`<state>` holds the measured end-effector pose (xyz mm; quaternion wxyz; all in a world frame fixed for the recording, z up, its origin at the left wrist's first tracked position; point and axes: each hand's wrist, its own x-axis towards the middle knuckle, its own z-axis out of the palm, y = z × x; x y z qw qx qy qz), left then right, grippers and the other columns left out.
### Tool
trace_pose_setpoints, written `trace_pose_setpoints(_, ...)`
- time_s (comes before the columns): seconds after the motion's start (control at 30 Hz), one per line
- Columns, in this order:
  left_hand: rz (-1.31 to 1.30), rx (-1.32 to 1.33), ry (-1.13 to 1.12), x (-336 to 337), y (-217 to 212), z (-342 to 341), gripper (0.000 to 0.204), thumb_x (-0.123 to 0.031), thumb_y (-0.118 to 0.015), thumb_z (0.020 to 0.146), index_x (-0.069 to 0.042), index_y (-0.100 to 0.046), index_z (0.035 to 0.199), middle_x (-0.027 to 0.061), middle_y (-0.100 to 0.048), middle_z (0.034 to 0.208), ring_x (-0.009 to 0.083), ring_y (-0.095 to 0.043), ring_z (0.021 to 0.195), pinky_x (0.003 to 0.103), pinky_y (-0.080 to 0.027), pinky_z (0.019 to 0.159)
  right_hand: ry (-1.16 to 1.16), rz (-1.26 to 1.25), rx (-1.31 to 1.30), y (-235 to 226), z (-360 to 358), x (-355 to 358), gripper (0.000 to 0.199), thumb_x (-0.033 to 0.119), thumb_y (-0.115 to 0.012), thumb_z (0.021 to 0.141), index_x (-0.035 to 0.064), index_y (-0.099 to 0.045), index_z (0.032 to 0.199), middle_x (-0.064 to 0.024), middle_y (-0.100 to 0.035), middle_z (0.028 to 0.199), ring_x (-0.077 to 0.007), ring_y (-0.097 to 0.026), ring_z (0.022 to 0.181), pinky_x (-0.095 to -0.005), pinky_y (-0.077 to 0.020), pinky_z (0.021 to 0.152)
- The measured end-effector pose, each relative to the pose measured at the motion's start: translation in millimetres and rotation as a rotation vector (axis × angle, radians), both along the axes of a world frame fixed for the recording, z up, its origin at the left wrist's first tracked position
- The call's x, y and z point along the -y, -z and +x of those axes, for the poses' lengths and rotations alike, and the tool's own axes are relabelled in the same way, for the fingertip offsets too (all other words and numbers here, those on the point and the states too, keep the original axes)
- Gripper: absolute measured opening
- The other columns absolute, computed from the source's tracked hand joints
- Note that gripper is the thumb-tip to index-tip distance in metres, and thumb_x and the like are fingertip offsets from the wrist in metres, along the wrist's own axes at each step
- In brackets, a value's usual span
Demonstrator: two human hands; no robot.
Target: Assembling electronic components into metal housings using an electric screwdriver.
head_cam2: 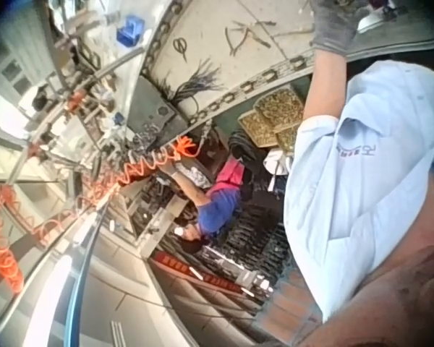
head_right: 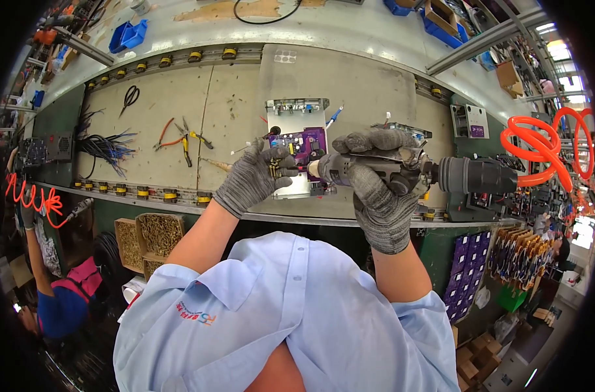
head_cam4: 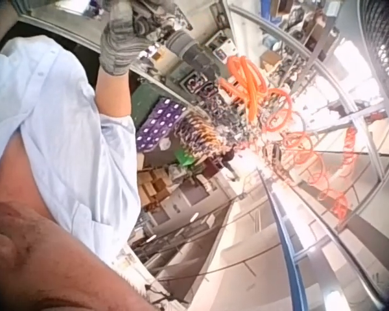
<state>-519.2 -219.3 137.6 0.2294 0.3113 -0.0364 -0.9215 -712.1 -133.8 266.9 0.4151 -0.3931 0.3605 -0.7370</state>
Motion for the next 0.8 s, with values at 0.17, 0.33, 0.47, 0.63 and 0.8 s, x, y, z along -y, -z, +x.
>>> trace_pose_setpoints(0.17, -0.022, -0.199, 0.017, -2.5, 18.4, 1.6, 0.069, -0.068, -0.049, 0.092, -0.003, -0.065, 0.107, 0.0149, -0.067, 0.1, 0.0326, -0.069, 0.092, 0.045, -0.061, 0.077, -0.03, 0.027, 0.072, 6.5, 2.7, 0.7, 0.044, -0.003, -0.073, 0.079, 0.0043, -0.054, 0.118, -0.0158, -0.066, 0.111, -0.0322, -0.067, 0.104, -0.0474, -0.0574, 0.09)
trace_pose_setpoints(0.33, -0.107, -0.066, 0.038, -9.0, 18.9, -5.4, 0.066, -0.066, -0.049, 0.093, -0.003, -0.062, 0.111, 0.0099, -0.068, 0.102, 0.0324, -0.07, 0.087, 0.046, -0.061, 0.076, -0.063, 0.038, 0.083, 8.0, 11.0, 7.7, 0.041, -0.006, -0.07, 0.08, 0.0027, -0.054, 0.117, -0.0177, -0.066, 0.11, -0.0308, -0.067, 0.104, -0.0447, -0.0586, 0.089)
trace_pose_setpoints(0.47, -0.15, 0.02, 0.025, -10.1, 12.6, -9.7, 0.061, -0.062, -0.054, 0.093, -0.005, -0.059, 0.114, 0.0083, -0.068, 0.103, 0.0319, -0.071, 0.085, 0.044, -0.062, 0.072, -0.07, 0.072, 0.075, 8.4, 12.3, 10.2, 0.039, -0.007, -0.07, 0.08, 0.0013, -0.056, 0.115, -0.0183, -0.067, 0.109, -0.0299, -0.068, 0.103, -0.0437, -0.0595, 0.087)
trace_pose_setpoints(0.63, -0.118, -0.23, 0.103, -14.9, 29.4, 7.2, 0.037, -0.045, -0.054, 0.099, -0.009, -0.06, 0.107, 0.0038, -0.063, 0.089, 0.0203, -0.066, 0.073, 0.035, -0.057, 0.059, -0.039, 0.026, 0.065, 1.7, 3.7, 4.5, 0.04, -0.006, -0.071, 0.08, 0.0028, -0.057, 0.117, -0.0166, -0.067, 0.109, -0.0301, -0.068, 0.103, -0.0447, -0.0591, 0.087)
trace_pose_setpoints(0.8, -0.074, -0.157, 0.092, -17.6, 29.8, 6.5, 0.029, -0.035, -0.063, 0.096, -0.009, -0.061, 0.108, 0.0012, -0.06, 0.088, 0.0136, -0.059, 0.07, 0.029, -0.05, 0.058, -0.019, 0.004, 0.059, 0.3, -4.0, 3.3, 0.044, -0.003, -0.074, 0.08, 0.0052, -0.056, 0.119, -0.0136, -0.067, 0.11, -0.0315, -0.067, 0.105, -0.0477, -0.0572, 0.09)
